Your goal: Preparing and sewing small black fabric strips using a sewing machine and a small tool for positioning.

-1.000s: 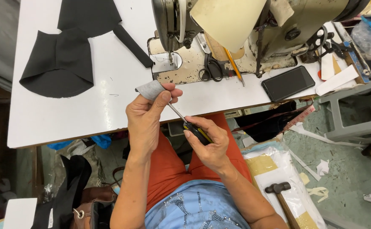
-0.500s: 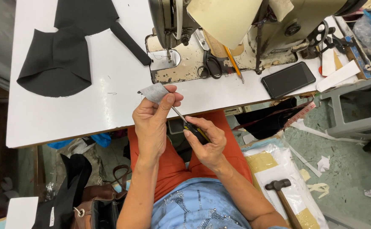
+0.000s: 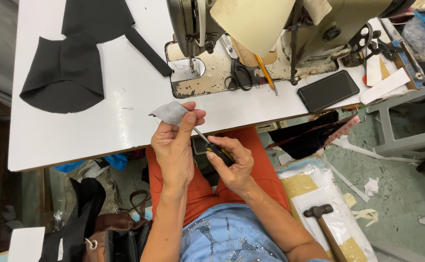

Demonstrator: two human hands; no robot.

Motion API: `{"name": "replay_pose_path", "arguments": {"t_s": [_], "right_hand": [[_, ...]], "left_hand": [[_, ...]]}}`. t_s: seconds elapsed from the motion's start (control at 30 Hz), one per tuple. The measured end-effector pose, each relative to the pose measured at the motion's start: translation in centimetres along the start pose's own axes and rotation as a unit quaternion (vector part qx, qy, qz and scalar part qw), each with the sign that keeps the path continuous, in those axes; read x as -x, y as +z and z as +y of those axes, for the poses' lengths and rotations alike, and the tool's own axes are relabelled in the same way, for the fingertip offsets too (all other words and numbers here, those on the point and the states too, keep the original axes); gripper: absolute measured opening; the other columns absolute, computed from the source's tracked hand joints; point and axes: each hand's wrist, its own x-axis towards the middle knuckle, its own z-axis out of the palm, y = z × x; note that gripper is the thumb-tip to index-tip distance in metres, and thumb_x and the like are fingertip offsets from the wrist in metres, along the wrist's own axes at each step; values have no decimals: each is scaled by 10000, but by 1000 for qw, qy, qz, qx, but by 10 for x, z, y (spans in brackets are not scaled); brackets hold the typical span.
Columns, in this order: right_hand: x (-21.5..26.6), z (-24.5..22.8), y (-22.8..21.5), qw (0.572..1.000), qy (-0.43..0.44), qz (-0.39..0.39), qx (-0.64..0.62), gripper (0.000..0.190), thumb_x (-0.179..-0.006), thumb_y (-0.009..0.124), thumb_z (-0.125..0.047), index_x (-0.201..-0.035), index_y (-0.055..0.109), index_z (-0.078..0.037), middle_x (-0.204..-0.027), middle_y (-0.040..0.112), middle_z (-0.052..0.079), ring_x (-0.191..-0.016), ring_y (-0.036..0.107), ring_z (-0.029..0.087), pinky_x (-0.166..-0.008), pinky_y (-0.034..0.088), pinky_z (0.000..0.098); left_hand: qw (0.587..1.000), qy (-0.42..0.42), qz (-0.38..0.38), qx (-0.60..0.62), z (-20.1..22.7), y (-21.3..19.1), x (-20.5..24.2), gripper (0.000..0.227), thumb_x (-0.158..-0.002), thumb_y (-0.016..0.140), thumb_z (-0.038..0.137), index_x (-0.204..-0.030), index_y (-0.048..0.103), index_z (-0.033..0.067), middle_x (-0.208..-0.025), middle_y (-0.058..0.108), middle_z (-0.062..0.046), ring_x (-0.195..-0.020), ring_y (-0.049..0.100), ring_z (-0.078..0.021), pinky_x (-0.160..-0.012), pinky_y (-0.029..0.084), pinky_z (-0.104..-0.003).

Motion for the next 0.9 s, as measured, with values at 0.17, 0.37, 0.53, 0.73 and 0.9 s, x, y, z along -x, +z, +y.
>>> {"name": "replay_pose_path", "arguments": {"t_s": [0.17, 0.37, 0.53, 0.73, 0.9], "right_hand": [[3, 1, -1, 1000, 5, -12, -14, 315, -888, 796, 115, -1199, 747, 127, -928, 835, 188, -867, 782, 168, -747, 640, 330], [7, 5, -1, 999, 10, -26, -20, 316, -901, 791, 99, -1211, 736, 124, -916, 830, 194, -853, 766, 151, -724, 630, 322], [16, 11, 1, 998, 38, -44, -29, 330, -914, 778, 89, -1239, 725, 114, -882, 824, 189, -774, 733, 146, -684, 607, 313], [-9, 1, 2, 986, 41, -152, 50, 605, -1052, 654, -4, -1605, 416, 61, -986, 774, 193, -809, 692, 220, -740, 587, 387], [-18, -10, 1, 956, -5, -214, 200, 700, -1090, 627, -53, -1685, 279, 69, -1021, 769, 228, -768, 742, 333, -680, 608, 416]], "left_hand": [[1000, -1, 4, -1, -4, -5, 3, 265, -983, 792, 74, -1214, 770, -54, -976, 823, -204, -851, 776, -161, -928, 634, -339], [1000, 8, 18, 17, -8, -8, 7, 280, -984, 791, 78, -1224, 762, -62, -981, 821, -216, -846, 780, -172, -915, 644, -342], [998, 11, 37, 41, -14, -14, 9, 286, -996, 776, 73, -1241, 745, -71, -998, 819, -232, -852, 788, -190, -912, 651, -343], [1000, 1, 3, -13, 3, -17, -7, 233, -993, 785, 124, -1165, 717, -17, -1011, 823, -207, -854, 779, -172, -898, 620, -322], [1000, -6, 2, -27, 6, -9, -2, 234, -959, 828, 137, -1142, 744, 17, -1023, 834, -184, -898, 790, -164, -929, 619, -330]]}}
